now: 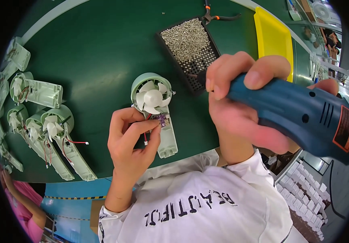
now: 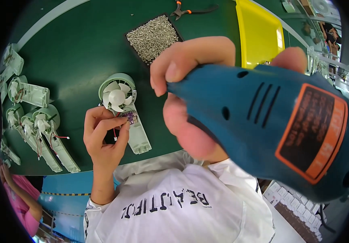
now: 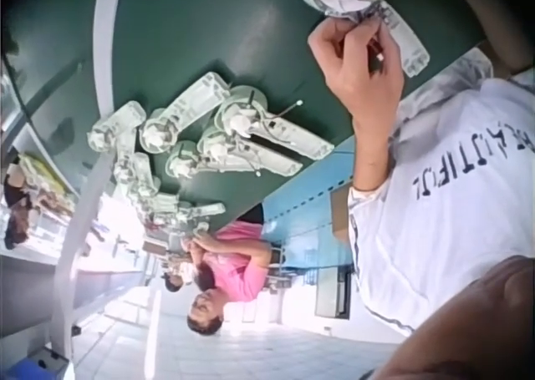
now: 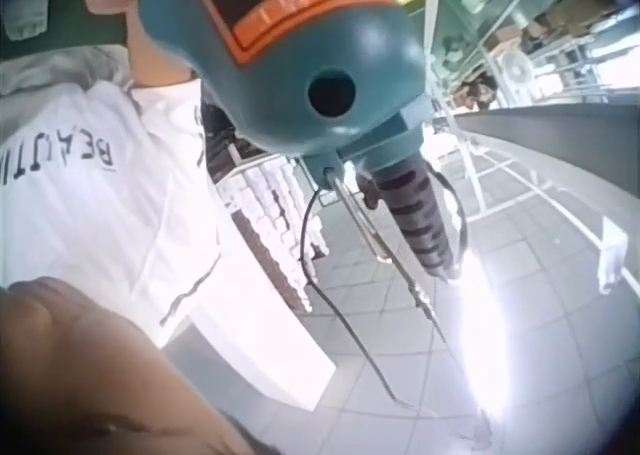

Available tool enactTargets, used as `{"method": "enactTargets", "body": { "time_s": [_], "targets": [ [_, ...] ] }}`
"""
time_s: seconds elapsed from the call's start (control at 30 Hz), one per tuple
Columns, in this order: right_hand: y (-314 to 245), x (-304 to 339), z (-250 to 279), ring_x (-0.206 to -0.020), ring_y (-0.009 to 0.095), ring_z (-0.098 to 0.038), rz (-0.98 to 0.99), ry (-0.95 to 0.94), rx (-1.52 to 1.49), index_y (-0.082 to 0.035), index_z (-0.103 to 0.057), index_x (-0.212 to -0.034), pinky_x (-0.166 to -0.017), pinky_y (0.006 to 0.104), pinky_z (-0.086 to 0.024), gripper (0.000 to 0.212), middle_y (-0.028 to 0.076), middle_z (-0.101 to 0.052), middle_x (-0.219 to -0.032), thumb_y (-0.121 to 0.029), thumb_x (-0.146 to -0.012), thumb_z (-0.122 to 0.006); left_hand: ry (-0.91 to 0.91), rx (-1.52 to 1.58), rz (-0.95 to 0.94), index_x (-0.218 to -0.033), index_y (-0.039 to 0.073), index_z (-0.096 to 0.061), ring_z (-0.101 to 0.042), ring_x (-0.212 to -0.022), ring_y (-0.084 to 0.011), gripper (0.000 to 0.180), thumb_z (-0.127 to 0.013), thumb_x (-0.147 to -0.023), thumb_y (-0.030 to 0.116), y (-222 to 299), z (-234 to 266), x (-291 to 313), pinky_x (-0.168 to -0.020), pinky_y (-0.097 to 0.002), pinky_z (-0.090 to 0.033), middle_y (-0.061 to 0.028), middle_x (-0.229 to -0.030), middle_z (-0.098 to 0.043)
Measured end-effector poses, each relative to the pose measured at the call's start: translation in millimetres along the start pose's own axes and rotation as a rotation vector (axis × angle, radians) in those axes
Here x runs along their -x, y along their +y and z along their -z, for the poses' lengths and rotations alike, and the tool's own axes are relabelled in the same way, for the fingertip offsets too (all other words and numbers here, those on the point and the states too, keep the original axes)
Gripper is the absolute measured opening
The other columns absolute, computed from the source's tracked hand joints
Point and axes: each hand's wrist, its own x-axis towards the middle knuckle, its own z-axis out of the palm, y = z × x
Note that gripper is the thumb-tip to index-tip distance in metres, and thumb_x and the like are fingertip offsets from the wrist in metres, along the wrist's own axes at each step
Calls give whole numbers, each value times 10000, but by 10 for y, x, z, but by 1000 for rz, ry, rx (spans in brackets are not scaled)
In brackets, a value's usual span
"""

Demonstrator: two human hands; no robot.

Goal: Assembling handheld electronic fans by installing motors and plastic housings using a power screwdriver on an assembly line.

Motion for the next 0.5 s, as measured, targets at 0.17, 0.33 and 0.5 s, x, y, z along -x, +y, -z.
{"method": "enactTargets", "body": {
  "time_s": [0.17,0.33,0.5],
  "targets": [
    [-54,3,2,-597,204,-548,-13,-28,-15,-389,-261,-1546,-493,374,-465,811,28,-549,-1138,-643,-891,-665,-1,1,-10,-874,-8,-708,-612,-749,-155,207,-786,-710,-108,16,23,-4,-619,-265,-534,-84,-977,-547],
    [-33,222,-352,-532,186,-522,45,-28,-152,-310,-237,-1586,-482,325,-464,805,20,-545,-1132,-551,-946,-661,11,42,-20,-881,-14,-706,-601,-707,-139,205,-782,-721,-118,-10,12,-9,-599,-257,-522,-79,-975,-546],
    [-7,428,-508,-510,203,-510,11,-19,-110,-325,-188,-1609,-441,345,-453,865,62,-554,-1093,-598,-931,-650,28,56,-56,-880,-14,-700,-600,-698,-143,207,-783,-718,-113,-44,-18,8,-590,-259,-519,-80,-974,-547]
  ]
}}
